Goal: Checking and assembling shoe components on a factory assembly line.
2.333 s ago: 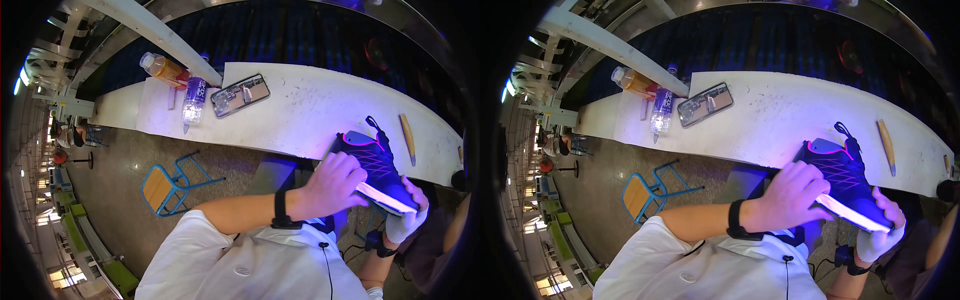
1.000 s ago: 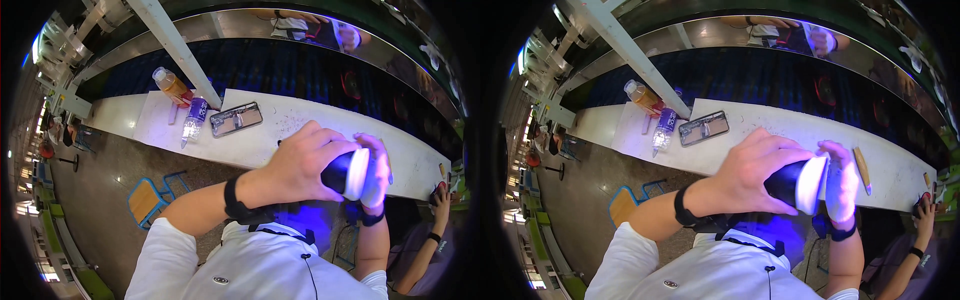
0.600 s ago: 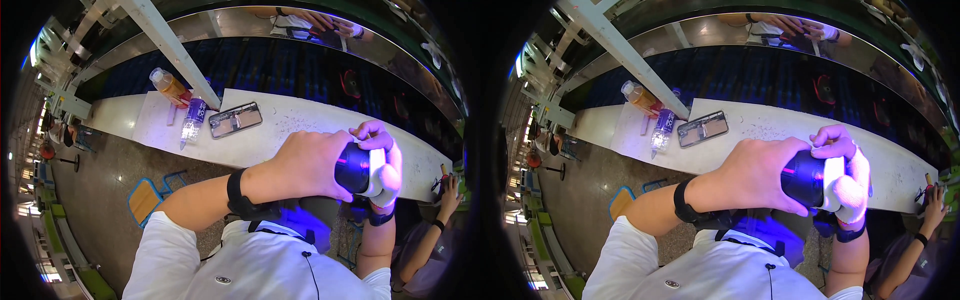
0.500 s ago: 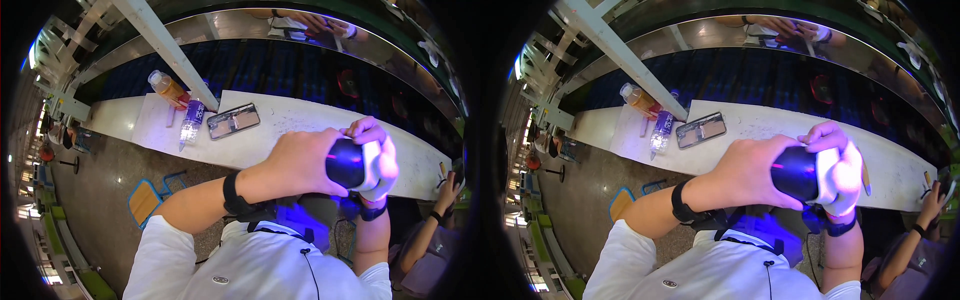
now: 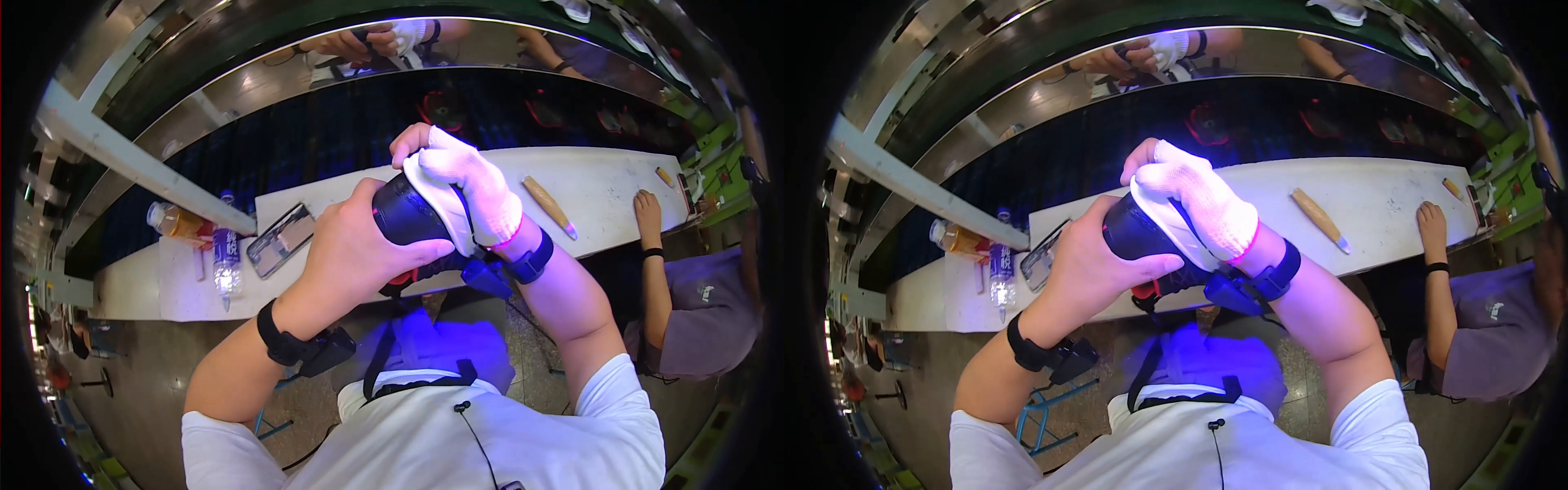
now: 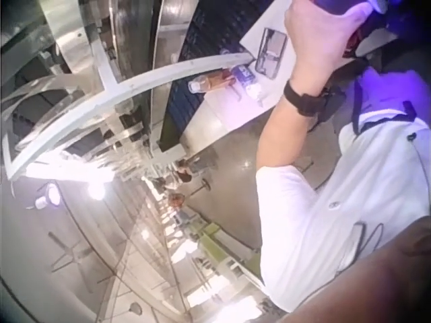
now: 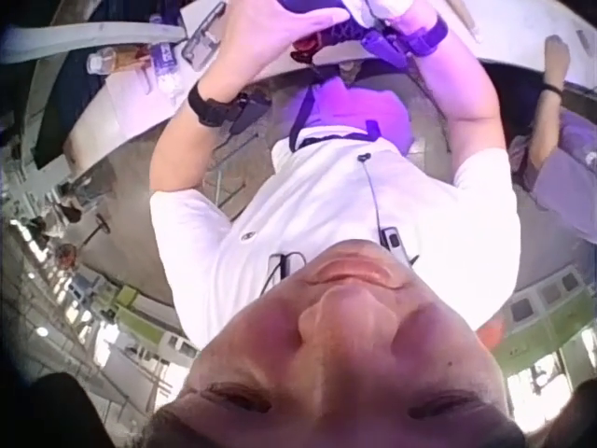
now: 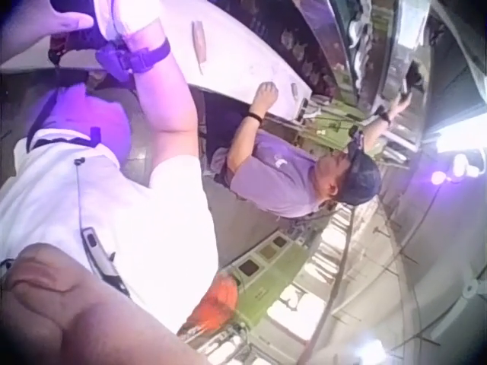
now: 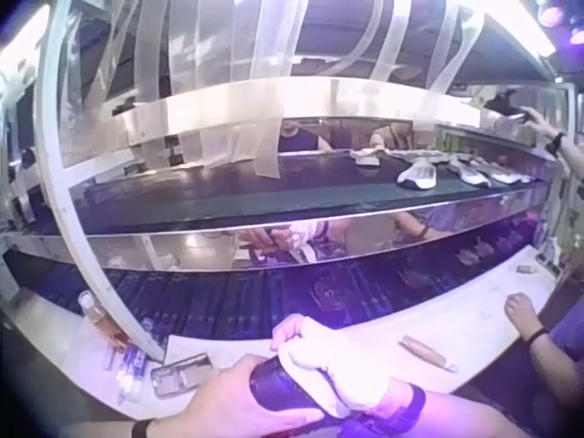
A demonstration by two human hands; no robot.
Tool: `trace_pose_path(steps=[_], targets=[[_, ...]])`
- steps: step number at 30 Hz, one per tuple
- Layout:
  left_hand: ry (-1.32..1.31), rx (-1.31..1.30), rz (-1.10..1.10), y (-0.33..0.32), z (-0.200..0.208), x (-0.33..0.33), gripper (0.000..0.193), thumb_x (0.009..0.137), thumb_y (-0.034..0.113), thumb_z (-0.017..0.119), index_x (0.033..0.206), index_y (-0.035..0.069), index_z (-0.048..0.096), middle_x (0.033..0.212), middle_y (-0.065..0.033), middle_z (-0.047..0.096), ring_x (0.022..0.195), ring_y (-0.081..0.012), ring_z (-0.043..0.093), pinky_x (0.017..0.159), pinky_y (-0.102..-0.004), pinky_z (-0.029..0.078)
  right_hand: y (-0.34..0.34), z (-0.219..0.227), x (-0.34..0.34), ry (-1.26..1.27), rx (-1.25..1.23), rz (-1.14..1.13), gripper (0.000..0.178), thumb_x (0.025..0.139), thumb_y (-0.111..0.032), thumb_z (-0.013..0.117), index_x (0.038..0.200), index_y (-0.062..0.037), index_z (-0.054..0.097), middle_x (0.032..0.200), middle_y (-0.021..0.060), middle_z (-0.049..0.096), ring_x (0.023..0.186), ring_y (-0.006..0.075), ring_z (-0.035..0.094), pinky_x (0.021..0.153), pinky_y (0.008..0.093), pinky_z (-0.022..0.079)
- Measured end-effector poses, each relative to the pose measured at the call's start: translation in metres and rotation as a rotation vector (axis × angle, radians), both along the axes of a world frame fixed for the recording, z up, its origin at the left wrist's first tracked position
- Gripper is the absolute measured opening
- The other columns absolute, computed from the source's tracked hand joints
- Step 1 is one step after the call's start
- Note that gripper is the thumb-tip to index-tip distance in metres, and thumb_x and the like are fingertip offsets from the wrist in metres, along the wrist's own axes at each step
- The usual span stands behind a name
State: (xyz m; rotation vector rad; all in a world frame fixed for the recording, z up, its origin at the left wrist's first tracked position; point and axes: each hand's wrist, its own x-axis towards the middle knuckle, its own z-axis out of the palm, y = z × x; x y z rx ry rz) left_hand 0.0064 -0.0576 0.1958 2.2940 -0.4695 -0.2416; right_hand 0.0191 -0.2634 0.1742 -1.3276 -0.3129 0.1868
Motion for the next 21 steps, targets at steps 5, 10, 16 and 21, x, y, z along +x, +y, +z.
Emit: trace_pose_path(steps=[5,10,16,21], targets=[[-0.121,0.099,-0.118,-0.031,0.019,0.004,0.094,0.066,0.05,0.104,0.134,-0.004,0.066,0.106,-0.0196,0.081,0.093,-0.0298,0.082,0.085,-0.0391,0.065,-0.025,0.003,-0.018,-0.111,-0.006,-0.122,0.047,0.093,-0.046,0.063,0.114,-0.0032,0.064,0.12,0.0068,0.054,0.11,0.0151,0.054,0.098,0.0295,0.043],[-0.331,0.226,-0.271,-0.059,0.025,-0.007,0.088,0.068,0.061,0.099,0.119,-0.002,0.065,0.09,-0.0183,0.077,0.079,-0.0352,0.08,0.072,-0.0432,0.064,-0.051,0.0,-0.038,-0.262,0.027,-0.183,0.052,0.09,-0.05,0.063,0.114,-0.003,0.063,0.115,0.0094,0.052,0.104,0.0185,0.05,0.095,0.032,0.04],[-0.709,0.069,-0.51,-0.077,0.011,-0.038,0.074,0.068,0.058,0.095,0.104,0.002,0.062,0.075,-0.0052,0.066,0.057,-0.0172,0.068,0.049,-0.0315,0.053,-0.061,0.002,-0.101,-0.182,0.047,-0.369,0.072,0.084,-0.055,0.069,0.129,0.0002,0.065,0.127,0.02,0.061,0.13,0.0312,0.056,0.117,0.0438,0.04],[-0.926,0.107,-0.594,-0.08,0.003,-0.049,0.062,0.072,0.05,0.089,0.101,0.002,0.064,0.083,-0.0041,0.063,0.059,-0.0137,0.064,0.05,-0.0281,0.05,-0.074,0.011,-0.136,-0.434,-0.553,-0.352,0.063,0.094,-0.048,0.07,0.13,0.0036,0.07,0.134,0.0224,0.073,0.138,0.0378,0.065,0.123,0.0513,0.043]])
